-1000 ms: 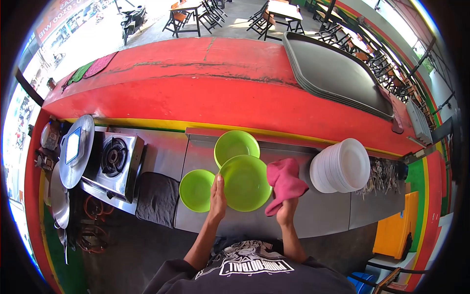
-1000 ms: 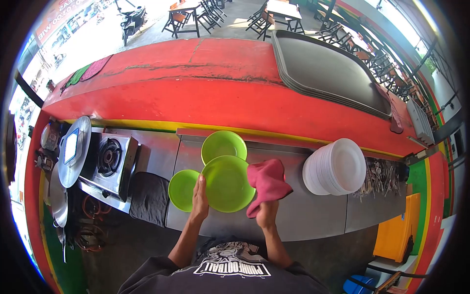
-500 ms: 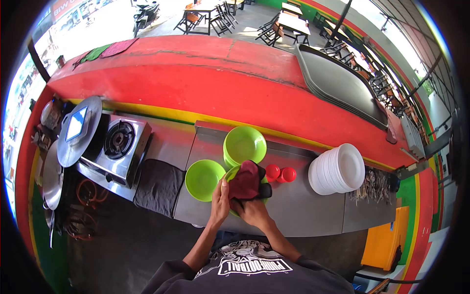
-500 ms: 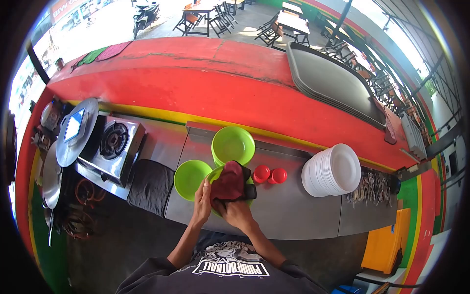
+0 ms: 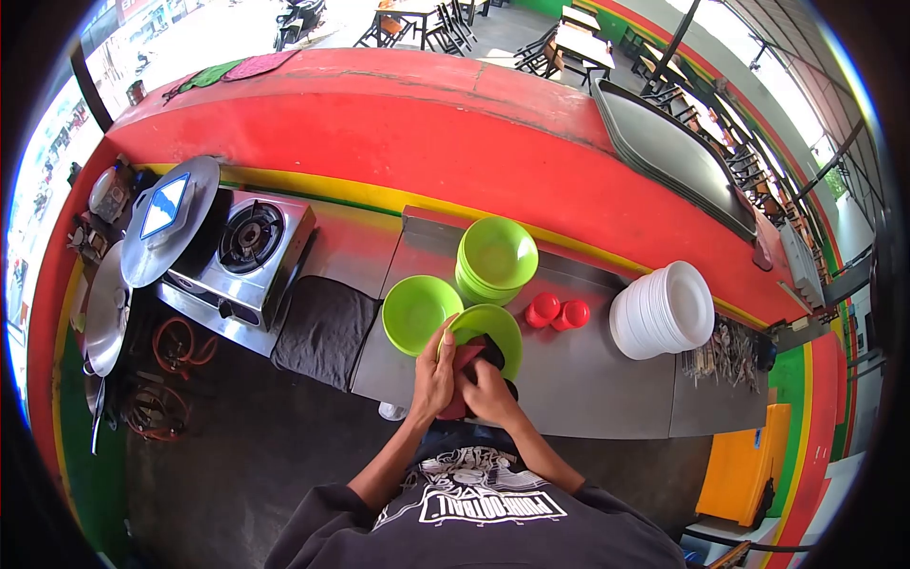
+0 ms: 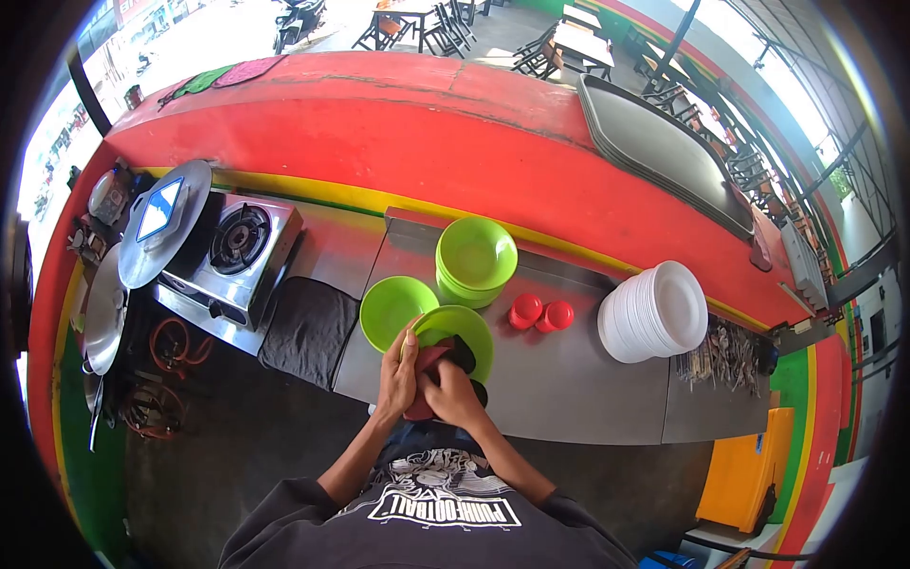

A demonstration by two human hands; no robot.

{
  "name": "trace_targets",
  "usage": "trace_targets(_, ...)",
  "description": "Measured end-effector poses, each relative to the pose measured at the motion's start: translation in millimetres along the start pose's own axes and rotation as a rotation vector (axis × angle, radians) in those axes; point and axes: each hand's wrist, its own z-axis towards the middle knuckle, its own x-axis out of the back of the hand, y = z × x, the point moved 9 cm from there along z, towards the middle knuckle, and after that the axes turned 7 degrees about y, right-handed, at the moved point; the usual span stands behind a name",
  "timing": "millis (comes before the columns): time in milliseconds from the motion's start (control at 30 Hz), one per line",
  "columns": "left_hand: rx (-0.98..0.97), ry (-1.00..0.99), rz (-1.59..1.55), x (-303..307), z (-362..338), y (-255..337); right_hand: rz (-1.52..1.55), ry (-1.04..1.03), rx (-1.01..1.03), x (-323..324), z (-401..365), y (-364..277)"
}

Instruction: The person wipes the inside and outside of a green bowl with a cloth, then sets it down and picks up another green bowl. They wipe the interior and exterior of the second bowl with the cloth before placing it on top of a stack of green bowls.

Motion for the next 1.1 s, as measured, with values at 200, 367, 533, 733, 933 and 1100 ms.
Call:
trace_targets(200, -0.119, 0.046, 0.069, 14.6, -9.9, 17.1, 0.052, 0.247, 0.23, -0.3, 26.2, -13.6)
trace_targets(367, -0.05, 0.126, 0.126, 25.7, -17.1, 11.3, -0.642, 0.323, 0.333, 3.6, 26.4, -8.1)
trace_targets(533, -0.051, 0.158, 0.237, 36.7, -20.4, 1.7, -0.707, -0.083, 0.042, -7.5, 4.8, 3.1)
trace_targets(733, -0.009, 0.068, -0.017, 24.1, -14.6, 5.0, -0.079, -0.165, -0.031, -36.8, 6.7, 25.9)
trace_targets(933, -0.025, 0.039, -0.045, 14.4, -8.1, 9.0, 0.387, 0.208, -0.037, -3.9, 35.0, 13.5)
trace_targets(1100, -0.103, 0.09, 0.042, 15.4, -7.5, -0.1, 0.168, 0.197, 0.05, 1.8, 32.7, -0.1)
